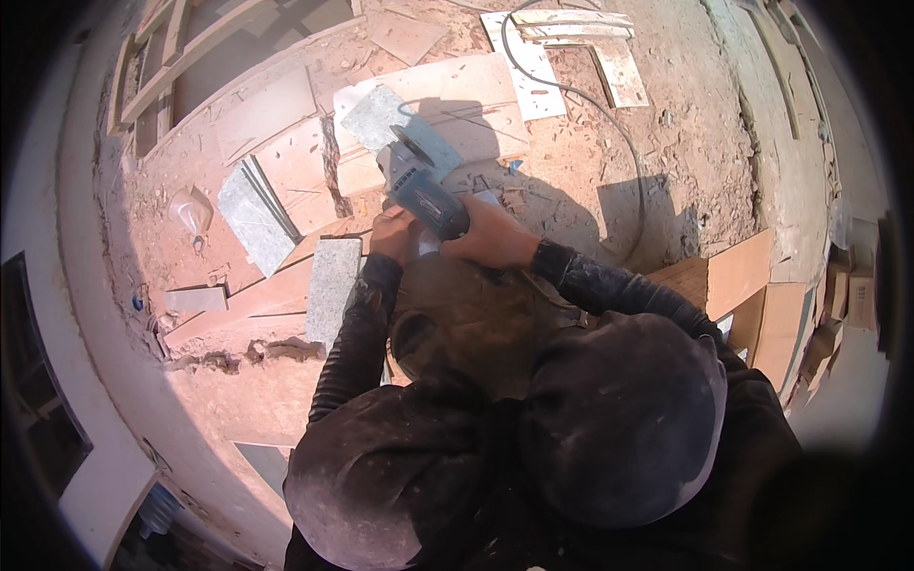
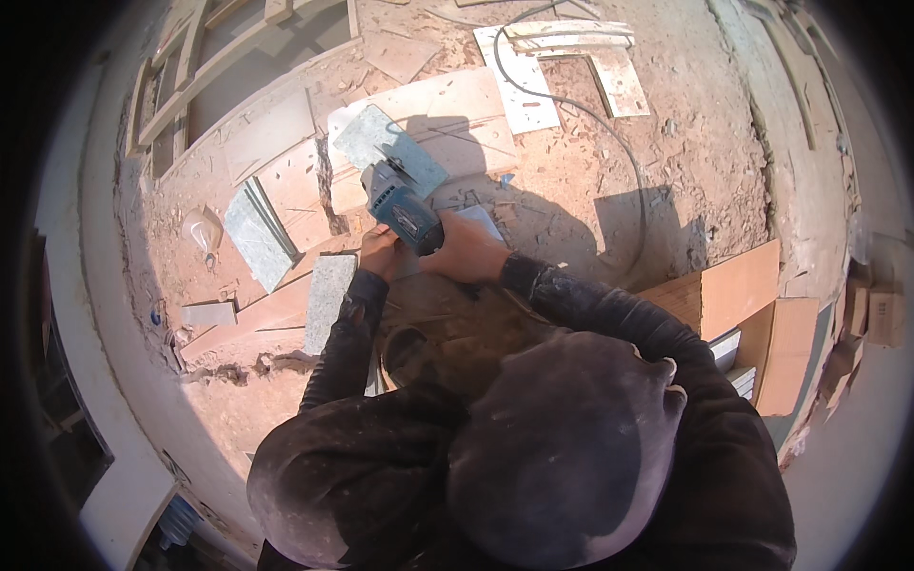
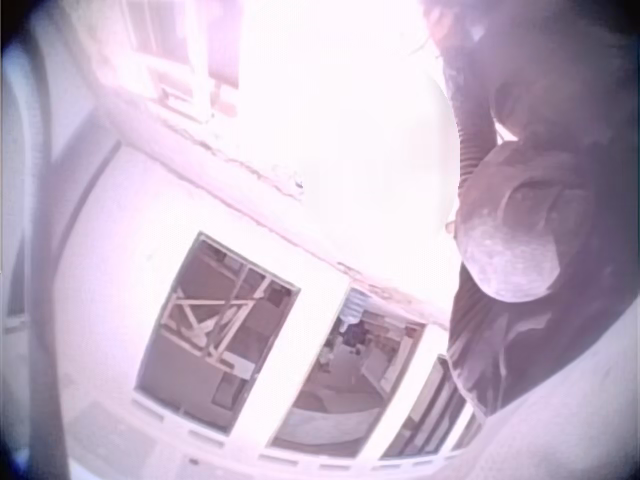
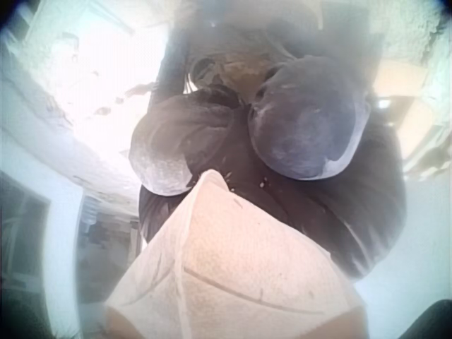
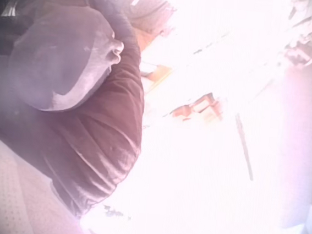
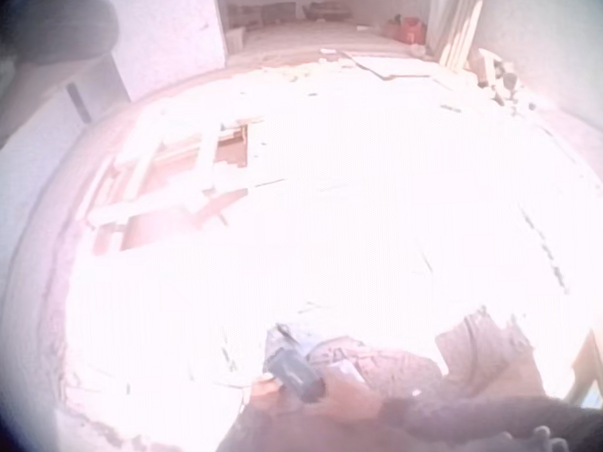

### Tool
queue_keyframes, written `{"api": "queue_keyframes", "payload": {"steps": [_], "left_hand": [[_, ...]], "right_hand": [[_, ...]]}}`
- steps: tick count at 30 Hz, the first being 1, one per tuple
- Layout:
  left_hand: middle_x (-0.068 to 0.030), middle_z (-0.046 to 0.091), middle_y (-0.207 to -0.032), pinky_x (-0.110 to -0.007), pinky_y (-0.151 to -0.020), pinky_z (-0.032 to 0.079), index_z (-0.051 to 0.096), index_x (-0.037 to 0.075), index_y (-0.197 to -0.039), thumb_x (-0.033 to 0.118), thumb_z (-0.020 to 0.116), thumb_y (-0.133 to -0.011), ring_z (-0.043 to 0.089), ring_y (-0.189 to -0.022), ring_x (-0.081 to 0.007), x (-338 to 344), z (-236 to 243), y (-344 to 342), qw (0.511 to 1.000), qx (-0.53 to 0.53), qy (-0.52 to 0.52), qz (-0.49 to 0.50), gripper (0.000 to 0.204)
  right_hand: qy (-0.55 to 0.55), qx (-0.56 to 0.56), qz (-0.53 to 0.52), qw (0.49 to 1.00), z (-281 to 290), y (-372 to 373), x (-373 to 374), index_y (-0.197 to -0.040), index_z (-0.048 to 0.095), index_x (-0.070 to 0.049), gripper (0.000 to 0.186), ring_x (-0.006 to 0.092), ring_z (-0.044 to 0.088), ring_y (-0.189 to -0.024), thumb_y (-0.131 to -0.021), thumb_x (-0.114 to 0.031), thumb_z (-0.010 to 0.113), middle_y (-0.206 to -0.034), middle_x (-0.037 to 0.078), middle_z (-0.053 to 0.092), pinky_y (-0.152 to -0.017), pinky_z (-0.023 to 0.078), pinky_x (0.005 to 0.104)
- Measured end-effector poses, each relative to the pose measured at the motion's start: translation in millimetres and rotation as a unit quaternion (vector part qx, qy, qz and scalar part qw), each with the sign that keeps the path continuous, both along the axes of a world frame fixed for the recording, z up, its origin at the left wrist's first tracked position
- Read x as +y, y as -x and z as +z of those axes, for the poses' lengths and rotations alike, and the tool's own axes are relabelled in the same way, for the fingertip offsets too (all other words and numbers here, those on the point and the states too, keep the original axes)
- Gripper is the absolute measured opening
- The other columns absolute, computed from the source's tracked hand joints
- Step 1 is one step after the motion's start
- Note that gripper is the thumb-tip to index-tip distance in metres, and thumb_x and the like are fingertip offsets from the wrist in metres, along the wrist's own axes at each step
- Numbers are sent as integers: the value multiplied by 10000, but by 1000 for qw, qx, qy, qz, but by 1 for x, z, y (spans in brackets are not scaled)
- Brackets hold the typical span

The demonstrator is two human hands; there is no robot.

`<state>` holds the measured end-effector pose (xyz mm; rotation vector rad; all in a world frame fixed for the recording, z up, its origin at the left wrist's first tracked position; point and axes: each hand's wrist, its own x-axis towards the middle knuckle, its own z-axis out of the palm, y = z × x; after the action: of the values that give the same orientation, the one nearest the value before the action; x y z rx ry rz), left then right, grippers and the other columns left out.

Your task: The person cuts rectangular pieces of tile using an angle grinder, holding the tile with one hand and guiding the tool along a marked line with the other.

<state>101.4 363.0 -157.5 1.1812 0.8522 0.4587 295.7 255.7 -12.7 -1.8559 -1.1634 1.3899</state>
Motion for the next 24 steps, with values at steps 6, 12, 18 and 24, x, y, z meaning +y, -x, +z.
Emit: {"api": "queue_keyframes", "payload": {"steps": [6, 12, 18, 24], "left_hand": [[-76, 706, -996, -256, -742, 541, 656, -7, -1073, 36, 627, -919, 669, -830, -136, -3, 31, -13, 970, -56, 224, 78, 163], [-28, 690, -937, -257, -729, 533, 660, 32, -1062, 58, 625, -926, 638, -798, -113, 1, 23, -5, 972, 2, 219, 81, 143], [-22, 680, -898, -296, -750, 531, 658, 43, -1007, 133, 633, -948, 642, -834, -136, 4, 14, 0, 979, 6, 198, 52, 111], [-43, 677, -885, -314, -792, 524, 653, 47, -979, 179, 614, -970, 648, -840, -161, 6, 11, -1, 977, -27, 210, 36, 137]], "right_hand": [[1, -18, -14, 1000, 4, 11, 35, -1130, 531, 101, 691, 365, 648, -941, -664, -356, 758, -998, 271, 648, -806, 511, 412], [-15, 8, 5, 1000, -9, 1, 67, -1130, 519, 115, 769, 368, 651, -951, -651, -422, 789, -1018, 284, 644, -812, 512, 410], [-13, -11, 45, 999, -11, -19, 59, -1181, 530, 71, 716, 316, 643, -956, -682, -370, 794, -1024, 236, 646, -832, 506, 390], [7, -31, 62, 998, 0, -32, 18, -1218, 523, 56, 720, 330, 634, -983, -682, -342, 792, -1059, 242, 639, -850, 499, 399]]}}
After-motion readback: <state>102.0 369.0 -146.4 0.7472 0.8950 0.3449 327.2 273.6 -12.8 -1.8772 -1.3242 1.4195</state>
